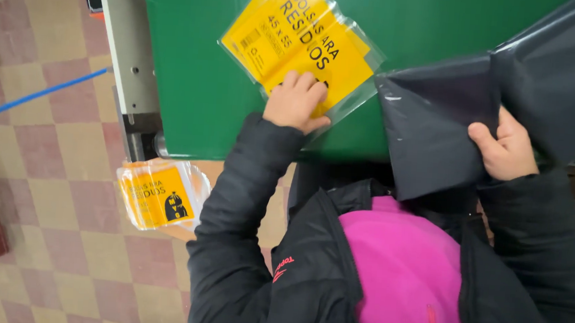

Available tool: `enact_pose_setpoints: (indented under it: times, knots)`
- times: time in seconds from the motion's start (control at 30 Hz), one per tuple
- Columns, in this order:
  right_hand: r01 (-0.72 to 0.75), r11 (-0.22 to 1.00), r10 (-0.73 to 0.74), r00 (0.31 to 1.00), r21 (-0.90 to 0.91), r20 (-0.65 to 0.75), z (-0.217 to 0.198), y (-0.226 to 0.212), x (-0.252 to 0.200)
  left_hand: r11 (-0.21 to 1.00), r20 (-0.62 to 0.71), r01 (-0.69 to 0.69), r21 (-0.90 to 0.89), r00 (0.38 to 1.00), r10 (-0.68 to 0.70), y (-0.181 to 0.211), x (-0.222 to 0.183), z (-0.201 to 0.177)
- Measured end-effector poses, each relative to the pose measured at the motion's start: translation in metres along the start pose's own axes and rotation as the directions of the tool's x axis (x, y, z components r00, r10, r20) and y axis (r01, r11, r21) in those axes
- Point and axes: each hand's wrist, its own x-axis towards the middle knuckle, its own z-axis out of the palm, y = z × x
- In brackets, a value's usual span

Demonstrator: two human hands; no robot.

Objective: Folding black plastic garbage bags and placing them into yellow labeled packaging sleeves.

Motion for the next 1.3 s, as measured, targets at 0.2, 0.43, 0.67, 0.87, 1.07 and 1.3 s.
enact_pose_setpoints:
  times: [0.2,0.43,0.67,0.87,1.07,1.3]
  knots:
    - [-0.044,0.993,0.042,0.999,0.107,0.017,0.007,0.028,-0.015,0.988,0.006,-0.015,-0.152,1.0,0.016,-0.013,0.011,0.035]
    - [-0.067,0.977,0.048,0.994,0.204,0.099,0.035,0.004,-0.02,0.981,0.033,0.19,-0.047,0.981,-0.189,0.044,0.02,0.02]
    - [-0.078,0.977,0.06,0.994,0.2,0.091,0.039,0.008,-0.019,0.99,-0.011,0.14,0.006,0.99,-0.14,0.031,0.022,0.038]
    - [-0.121,0.978,0.114,0.992,0.17,0.055,0.04,0.014,-0.025,0.992,0.02,0.127,-0.026,0.992,-0.126,0.016,0.022,0.052]
    - [-0.048,0.986,0.041,0.998,0.162,0.043,0.039,0.016,-0.027,0.977,0.089,0.204,0.055,0.974,-0.208,0.034,0.027,0.036]
    - [0.009,0.981,-0.015,1.0,0.195,0.027,0.047,0.007,-0.02,0.989,-0.056,0.09,-0.116,0.994,-0.097,-0.001,0.028,0.061]
